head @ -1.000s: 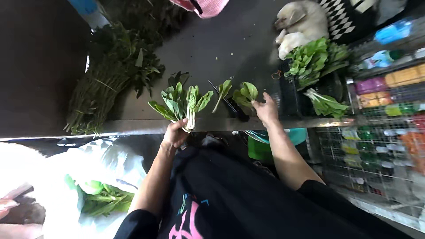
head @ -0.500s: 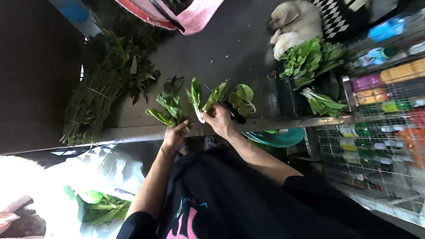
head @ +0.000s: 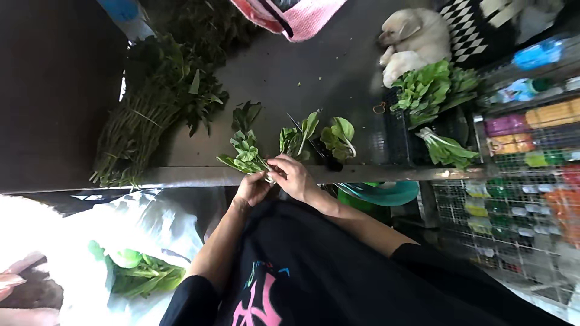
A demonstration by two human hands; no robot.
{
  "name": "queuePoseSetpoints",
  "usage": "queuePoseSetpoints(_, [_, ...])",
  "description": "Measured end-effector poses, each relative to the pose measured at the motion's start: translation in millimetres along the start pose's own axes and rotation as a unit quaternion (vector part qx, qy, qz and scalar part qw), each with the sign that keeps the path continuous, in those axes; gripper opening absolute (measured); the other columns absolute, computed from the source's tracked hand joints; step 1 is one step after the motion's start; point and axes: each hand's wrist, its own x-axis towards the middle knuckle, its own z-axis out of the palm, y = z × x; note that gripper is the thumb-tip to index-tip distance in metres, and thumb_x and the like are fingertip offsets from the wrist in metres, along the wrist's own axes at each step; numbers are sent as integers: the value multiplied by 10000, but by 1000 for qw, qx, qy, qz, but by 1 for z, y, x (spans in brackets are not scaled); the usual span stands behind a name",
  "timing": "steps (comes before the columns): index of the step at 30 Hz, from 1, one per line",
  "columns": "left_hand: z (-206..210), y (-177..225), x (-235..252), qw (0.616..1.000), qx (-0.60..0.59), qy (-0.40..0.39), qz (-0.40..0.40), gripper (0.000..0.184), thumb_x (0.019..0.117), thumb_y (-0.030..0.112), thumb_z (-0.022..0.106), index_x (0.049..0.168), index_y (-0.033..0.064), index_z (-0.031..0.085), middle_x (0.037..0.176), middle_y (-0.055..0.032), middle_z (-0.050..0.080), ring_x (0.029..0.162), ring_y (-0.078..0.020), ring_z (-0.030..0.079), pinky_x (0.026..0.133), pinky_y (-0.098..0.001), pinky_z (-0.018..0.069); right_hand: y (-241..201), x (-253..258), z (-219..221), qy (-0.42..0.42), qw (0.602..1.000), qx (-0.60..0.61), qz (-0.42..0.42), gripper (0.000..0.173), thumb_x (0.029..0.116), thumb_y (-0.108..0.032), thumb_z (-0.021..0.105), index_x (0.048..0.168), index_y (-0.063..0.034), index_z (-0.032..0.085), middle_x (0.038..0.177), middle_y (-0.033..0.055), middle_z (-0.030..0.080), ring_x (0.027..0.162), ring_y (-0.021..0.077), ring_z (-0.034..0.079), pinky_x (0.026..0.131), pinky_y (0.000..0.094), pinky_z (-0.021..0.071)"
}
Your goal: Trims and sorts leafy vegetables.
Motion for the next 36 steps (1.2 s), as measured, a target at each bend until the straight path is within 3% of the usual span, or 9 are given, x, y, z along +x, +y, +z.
queuePoseSetpoints(5, [14, 2, -3, 999, -30, 0, -18, 296, 1090, 274, 402, 1083, 106, 646, 978, -90, 725, 919, -198, 710, 865, -389, 593, -11, 6, 6, 6, 997, 7, -71, 196, 976, -75, 665, 1153, -32, 736, 1124, 103, 708, 1061, 154, 687, 952, 304, 583])
queuePoseSetpoints(8, [15, 2, -10, 998, -37, 26, -40, 442, 1101, 221, 249, 942, 156, 657, 859, -18, 728, 814, -104, 702, 757, -279, 593, -15, 1, 13, -5, 990, -43, -131, 195, 990, -80, 640, 1143, -96, 761, 1124, 57, 731, 1103, 173, 675, 1020, 391, 531])
queuePoseSetpoints(12, [25, 17, -4, 994, 105, 34, 22, 231, 1046, 220, 488, 1103, 118, 687, 858, -6, 713, 739, -58, 677, 670, -224, 576, -18, -6, 14, 11, 976, -61, -206, 191, 994, -58, 606, 1081, -113, 766, 1073, 28, 738, 1087, 156, 673, 1098, 438, 455])
queuePoseSetpoints(15, [40, 35, -2, 996, 56, 48, 57, 232, 965, 181, 584, 1165, 83, 648, 928, -56, 724, 748, -110, 701, 673, -262, 604, -18, -8, 2, 65, 970, 33, -234, 113, 1024, -105, 599, 1052, -80, 706, 1082, 69, 725, 1121, 178, 669, 1115, 458, 458])
queuePoseSetpoints(20, [36, 49, 0, 991, -17, 9, 135, 342, 814, 193, 794, 1125, 97, 688, 1025, -66, 714, 864, -162, 714, 819, -334, 616, -24, -9, -22, 138, 945, 294, -50, 94, 1009, -113, 570, 1068, -116, 644, 1034, 53, 701, 994, 223, 708, 927, 466, 610])
queuePoseSetpoints(23, [43, 50, -8, 989, 17, -26, 144, 379, 780, 217, 836, 1118, 122, 694, 1065, -63, 711, 881, -160, 707, 809, -339, 611, -18, 4, -29, 96, 873, 451, 162, 192, 927, -62, 456, 980, -149, 619, 828, -21, 615, 738, 126, 621, 761, 369, 578])
queuePoseSetpoints(25, [56, 47, -11, 986, 72, -42, 148, 423, 742, 211, 874, 1113, 118, 694, 1055, -66, 712, 880, -168, 704, 811, -362, 611, -17, 11, -35, 42, 850, 476, 222, 143, 954, -98, 534, 1052, -116, 637, 834, -13, 619, 679, 93, 579, 701, 305, 549])
queuePoseSetpoints(29, [76, 28, -16, 959, 203, -45, 191, 433, 728, 214, 880, 1113, 121, 704, 1024, -48, 739, 927, -169, 710, 851, -399, 603, -17, 7, -49, -37, 868, 453, 200, 224, 943, -128, 726, 1141, -37, 671, 930, 63, 700, 757, 114, 642, 706, 270, 562])
queuePoseSetpoints(36, [112, -12, -19, 902, 296, 33, 314, 277, 795, 89, 790, 1061, 100, 712, 951, -37, 728, 865, -145, 690, 806, -350, 593, 18, -2, -92, -57, 845, 501, 178, 180, 946, -57, 665, 1124, -34, 676, 901, 59, 710, 747, 116, 649, 713, 275, 569])
